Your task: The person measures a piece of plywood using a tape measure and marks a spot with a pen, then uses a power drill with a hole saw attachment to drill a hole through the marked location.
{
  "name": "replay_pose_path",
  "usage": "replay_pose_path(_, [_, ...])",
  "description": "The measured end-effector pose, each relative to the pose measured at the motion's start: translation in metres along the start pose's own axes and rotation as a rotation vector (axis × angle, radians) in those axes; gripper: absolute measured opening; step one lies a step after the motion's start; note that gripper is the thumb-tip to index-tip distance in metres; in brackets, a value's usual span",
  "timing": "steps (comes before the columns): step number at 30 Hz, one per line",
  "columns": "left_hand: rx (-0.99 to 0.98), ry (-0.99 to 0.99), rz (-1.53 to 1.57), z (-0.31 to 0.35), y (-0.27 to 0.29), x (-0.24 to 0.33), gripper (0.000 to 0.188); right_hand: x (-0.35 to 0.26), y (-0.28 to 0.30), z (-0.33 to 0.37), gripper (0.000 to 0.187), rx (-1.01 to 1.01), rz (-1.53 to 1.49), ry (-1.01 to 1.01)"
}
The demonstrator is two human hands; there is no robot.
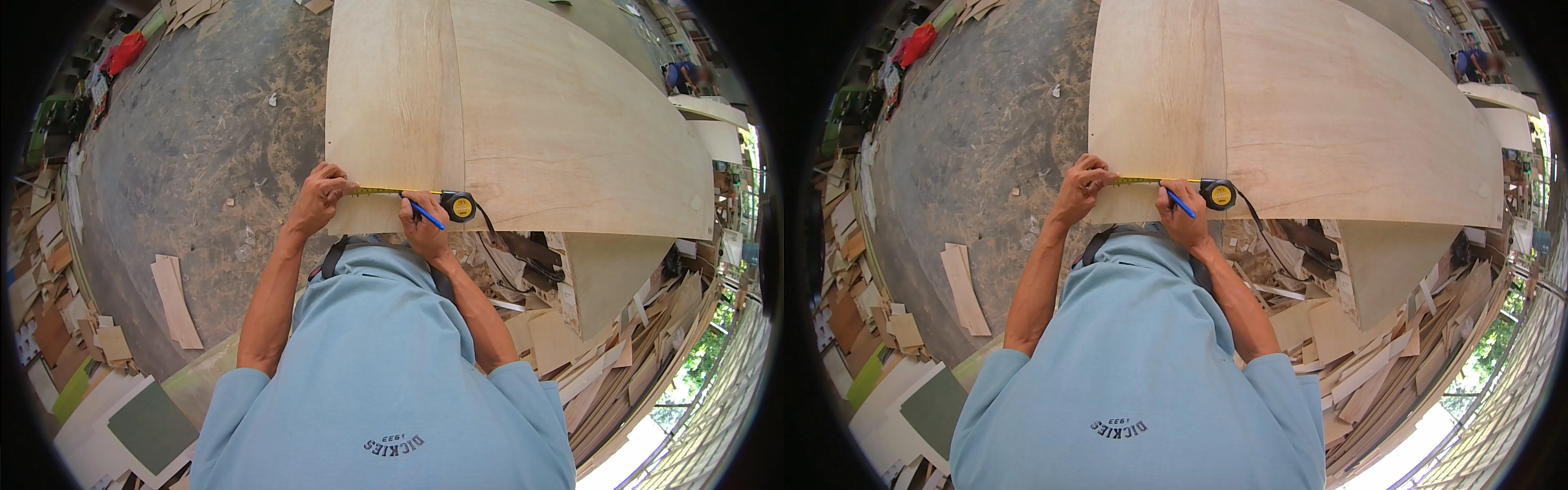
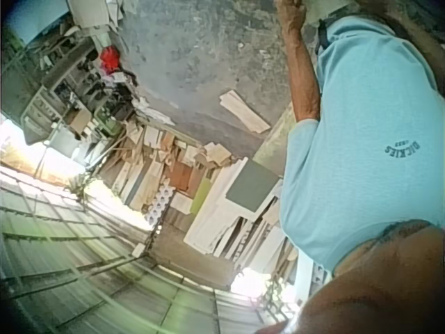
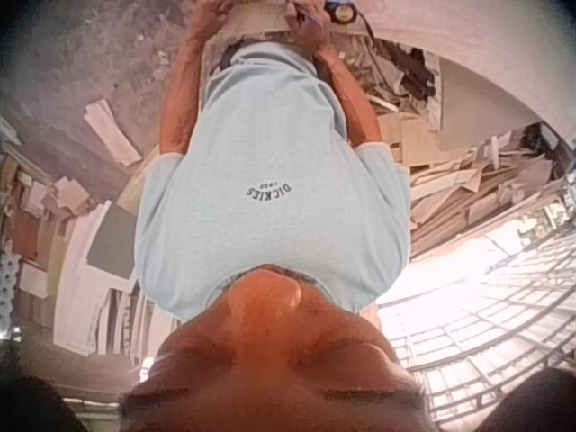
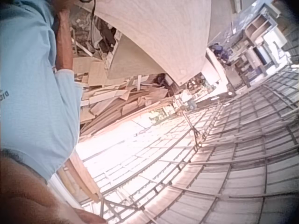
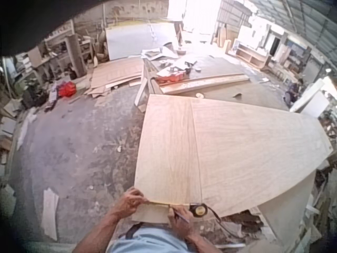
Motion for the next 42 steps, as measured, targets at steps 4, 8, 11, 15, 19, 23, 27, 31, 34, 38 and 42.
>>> replay_pose_path(4, [-0.003, -0.008, -0.007, -0.0003, 0.0006, 0.0008, 0.043, 0.0013, -0.0003, 0.0003, 0.013, -0.004, -0.008, -0.011])
replay_pose_path(8, [-0.001, -0.004, -0.008, -0.0006, 0.0010, 0.0022, 0.042, 0.0036, -0.0006, 0.0019, 0.013, -0.031, -0.008, -0.029])
replay_pose_path(11, [0.003, 0.004, -0.012, -0.0008, 0.0008, 0.0018, 0.041, 0.0045, -0.0009, 0.0022, 0.013, -0.057, -0.007, -0.046])
replay_pose_path(15, [0.002, 0.008, -0.001, -0.0002, 0.0005, 0.0015, 0.042, 0.0008, -0.0001, -0.0002, 0.011, -0.002, -0.019, -0.024])
replay_pose_path(19, [0.002, 0.011, -0.002, -0.0003, 0.0008, 0.0020, 0.042, 0.0021, -0.0008, 0.0006, 0.011, -0.013, -0.026, -0.032])
replay_pose_path(23, [-0.001, 0.012, 0.007, -0.0005, 0.0015, 0.0028, 0.043, 0.0013, -0.0002, 0.0004, 0.011, -0.028, -0.024, -0.036])
replay_pose_path(27, [-0.003, 0.010, 0.010, -0.0014, 0.0019, 0.0043, 0.043, 0.0002, -0.0002, -0.0010, 0.011, 0.009, -0.027, -0.008])
replay_pose_path(31, [0.002, 0.014, 0.005, -0.0013, 0.0021, 0.0046, 0.044, 0.0022, -0.0003, 0.0001, 0.011, -0.022, -0.019, -0.020])
replay_pose_path(34, [0.003, 0.009, -0.001, -0.0010, 0.0019, 0.0041, 0.044, 0.0003, -0.0005, -0.0007, 0.011, -0.003, -0.026, -0.006])
replay_pose_path(38, [0.000, 0.007, 0.007, -0.0013, 0.0021, 0.0030, 0.043, 0.0015, -0.0009, -0.0003, 0.010, -0.018, -0.030, -0.002])
replay_pose_path(42, [-0.002, 0.008, 0.012, -0.0017, 0.0022, 0.0041, 0.043, 0.0036, -0.0019, 0.0002, 0.010, 0.011, -0.047, 0.022])
Point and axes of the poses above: each hand's wrist, its own z-axis away from the middle knuckle, its own y-axis out of the back of the hand, x = y × z, the point moved 5 cm from there along -z, towards the middle knuckle, and after that the axes turned 3 degrees about -x, right-handed, at the moved point
